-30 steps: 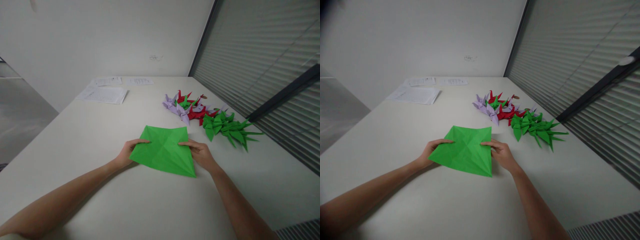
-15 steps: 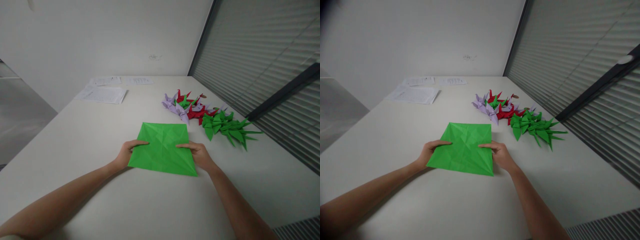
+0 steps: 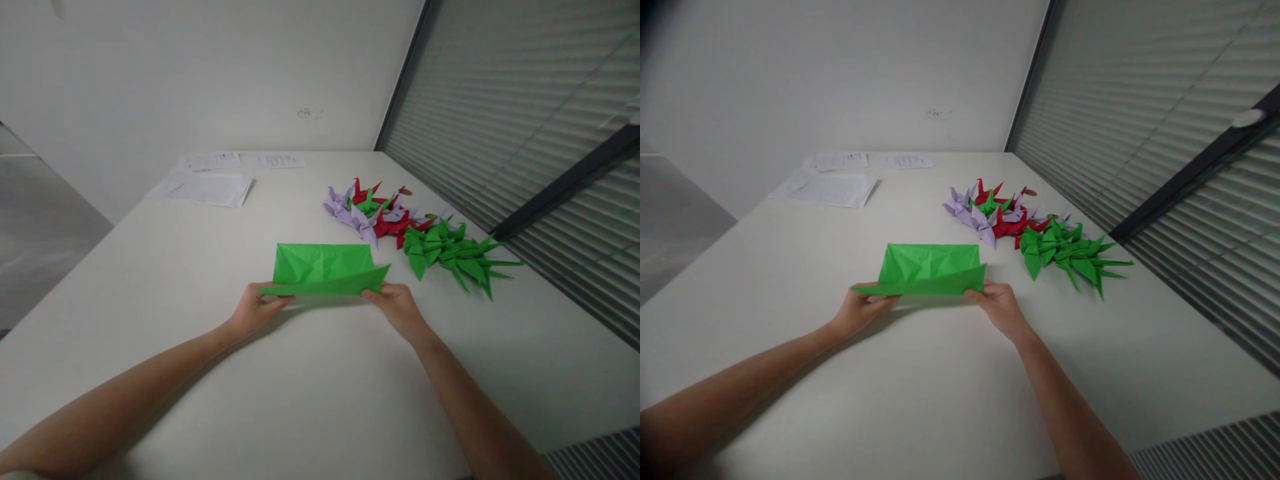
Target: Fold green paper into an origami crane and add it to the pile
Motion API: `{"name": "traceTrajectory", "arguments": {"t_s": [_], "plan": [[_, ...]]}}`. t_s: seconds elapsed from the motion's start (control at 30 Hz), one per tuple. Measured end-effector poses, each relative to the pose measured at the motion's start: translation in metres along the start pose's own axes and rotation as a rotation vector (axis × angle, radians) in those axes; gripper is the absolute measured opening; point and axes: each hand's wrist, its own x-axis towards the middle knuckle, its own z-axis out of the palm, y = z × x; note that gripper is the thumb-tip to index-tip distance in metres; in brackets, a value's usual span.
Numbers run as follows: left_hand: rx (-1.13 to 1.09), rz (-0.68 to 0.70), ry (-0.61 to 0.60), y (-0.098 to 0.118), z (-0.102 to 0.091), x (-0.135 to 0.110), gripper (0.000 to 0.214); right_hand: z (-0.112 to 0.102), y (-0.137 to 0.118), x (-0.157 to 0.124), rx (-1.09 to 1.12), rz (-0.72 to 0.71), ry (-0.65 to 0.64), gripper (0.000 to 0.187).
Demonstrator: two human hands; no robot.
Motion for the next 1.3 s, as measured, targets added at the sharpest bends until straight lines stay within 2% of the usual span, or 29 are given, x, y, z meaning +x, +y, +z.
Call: {"name": "traceTrajectory", "arguments": {"t_s": [0.1,0.23,0.3,0.37,0.43,0.53,0.6,0.7,0.83,0.9,1.07,1.3], "plan": [[-0.042,-0.056,0.127,-0.001,0.005,0.0,0.024,0.007,0.005,0.0,0.007,0.039,0.077,0.037],[-0.199,-0.093,0.238,-0.002,0.008,0.002,0.035,0.014,0.012,0.002,0.051,0.064,0.108,0.043],[-0.332,-0.079,0.271,-0.001,0.009,0.004,0.054,0.015,0.014,0.002,0.052,0.086,0.096,0.044],[-0.487,-0.104,0.285,-0.001,0.009,0.007,0.082,0.014,0.014,0.003,0.035,0.099,0.073,0.043],[-0.576,-0.171,0.272,0.0,0.01,0.008,0.092,0.013,0.013,0.002,0.029,0.1,0.042,0.041],[-0.571,-0.265,0.232,-0.001,0.011,0.008,0.065,0.016,0.012,0.002,0.113,0.088,0.0,0.035],[-0.533,-0.293,0.199,-0.001,0.013,0.006,0.05,0.018,0.012,0.002,0.217,0.079,-0.008,0.045],[-0.495,-0.315,0.121,0.0,0.015,0.002,0.048,0.02,0.013,0.002,0.339,0.085,0.029,0.059],[-0.502,-0.336,0.053,0.003,0.017,-0.001,0.047,0.02,0.013,0.001,0.331,0.147,0.099,0.05],[-0.515,-0.315,0.092,0.004,0.016,0.001,0.043,0.021,0.012,0.0,0.287,0.165,0.115,0.045],[-0.462,-0.227,0.304,0.003,0.013,0.006,0.034,0.023,0.01,-0.002,0.26,0.176,0.071,0.043],[-0.436,-0.254,0.311,0.005,0.015,0.004,0.032,0.022,0.009,-0.002,0.256,0.155,0.151,0.041]]}}
